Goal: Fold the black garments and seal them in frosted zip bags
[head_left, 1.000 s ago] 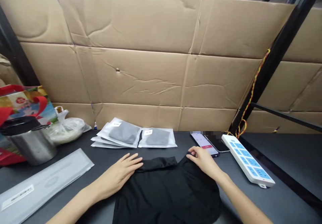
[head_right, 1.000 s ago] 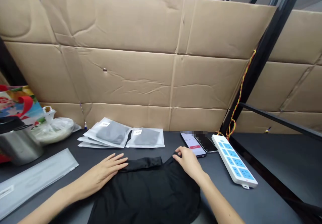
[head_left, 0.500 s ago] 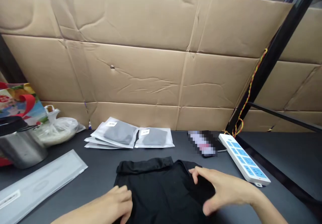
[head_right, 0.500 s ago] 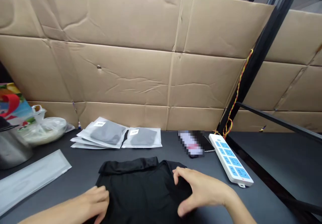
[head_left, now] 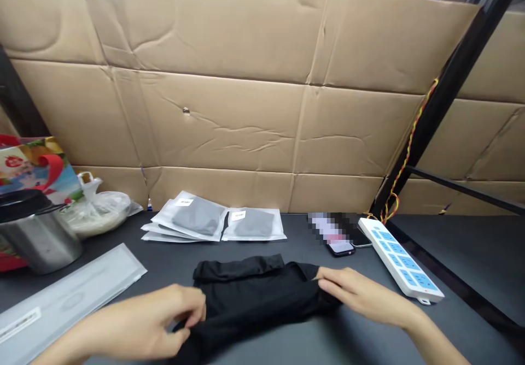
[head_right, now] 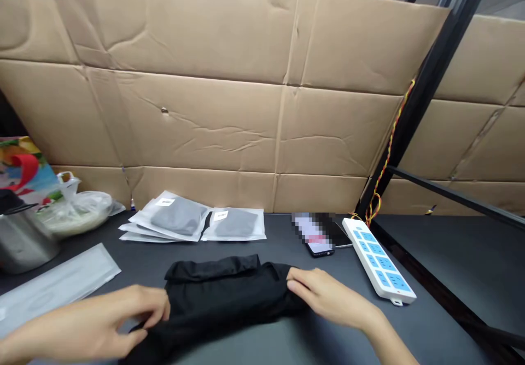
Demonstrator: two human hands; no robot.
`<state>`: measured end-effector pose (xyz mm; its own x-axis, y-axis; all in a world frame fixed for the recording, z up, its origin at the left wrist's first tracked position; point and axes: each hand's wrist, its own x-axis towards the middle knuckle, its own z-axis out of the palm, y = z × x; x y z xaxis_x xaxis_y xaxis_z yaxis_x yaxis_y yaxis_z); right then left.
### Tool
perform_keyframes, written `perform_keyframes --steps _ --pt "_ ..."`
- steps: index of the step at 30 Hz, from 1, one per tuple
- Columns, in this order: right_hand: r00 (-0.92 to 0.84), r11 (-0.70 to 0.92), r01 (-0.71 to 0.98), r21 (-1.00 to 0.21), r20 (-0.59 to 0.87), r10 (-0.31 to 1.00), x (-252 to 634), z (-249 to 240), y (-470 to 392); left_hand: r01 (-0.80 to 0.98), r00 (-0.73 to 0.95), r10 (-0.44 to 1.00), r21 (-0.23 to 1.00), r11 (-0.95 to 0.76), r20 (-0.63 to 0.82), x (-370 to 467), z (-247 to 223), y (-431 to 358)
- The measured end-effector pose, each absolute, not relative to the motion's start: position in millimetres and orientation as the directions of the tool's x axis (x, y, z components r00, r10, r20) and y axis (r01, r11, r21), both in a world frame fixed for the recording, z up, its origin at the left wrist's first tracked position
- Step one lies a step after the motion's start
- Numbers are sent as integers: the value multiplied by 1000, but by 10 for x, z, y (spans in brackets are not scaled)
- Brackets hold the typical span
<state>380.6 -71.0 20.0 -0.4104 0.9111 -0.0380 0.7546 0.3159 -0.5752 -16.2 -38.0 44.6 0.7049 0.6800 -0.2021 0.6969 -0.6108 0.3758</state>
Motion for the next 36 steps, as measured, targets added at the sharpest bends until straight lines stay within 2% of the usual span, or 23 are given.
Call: perform_keyframes --steps 2,3,8,11,13,16,19,23,26,28,31,34,36 --pt "-312 276 785 -554 31 949 3800 109 -499 670 706 689 467 -578 -160 -141 565 -69" --pt "-256 248 804 -541 62 965 3790 40 -397 680 679 725 471 -561 -117 -128 564 82" --pt "-62 137 845 -516 159 985 3722 -268 -151 788 576 816 286 -545 -32 -91 156 468" --pt "60 98 886 -454 322 945 3762 -322 -253 782 556 814 227 -581 166 -132 -51 387" --pt "149 -2 914 -406 332 931 3830 -345 -362 740 597 757 181 -647 266 -178 -113 277" --pt "204 -135 910 -391 140 969 3959 -405 -473 670 702 686 146 -728 193 -217 -173 132" --pt "150 -116 873 -474 34 988 4104 -441 -466 667 721 683 150 -730 114 -150 -256 53" --pt "209 -115 842 -527 122 970 4225 -289 -382 661 721 679 162 -733 135 81 -366 4" --pt "298 -152 887 -436 288 910 4065 -37 -380 640 723 664 177 -747 188 242 -423 -11" --pt "270 -134 935 -328 415 869 3797 116 -411 624 729 652 192 -758 207 300 -443 -10" --pt "54 27 988 -152 508 860 3261 184 -445 625 726 659 213 -751 196 325 -451 -5" --pt "-120 149 988 -28 454 883 2770 44 -432 644 715 679 222 -732 167 326 -448 -12" --pt "-168 188 982 -22 360 918 2565 -75 -420 646 712 683 228 -728 163 330 -442 -22"
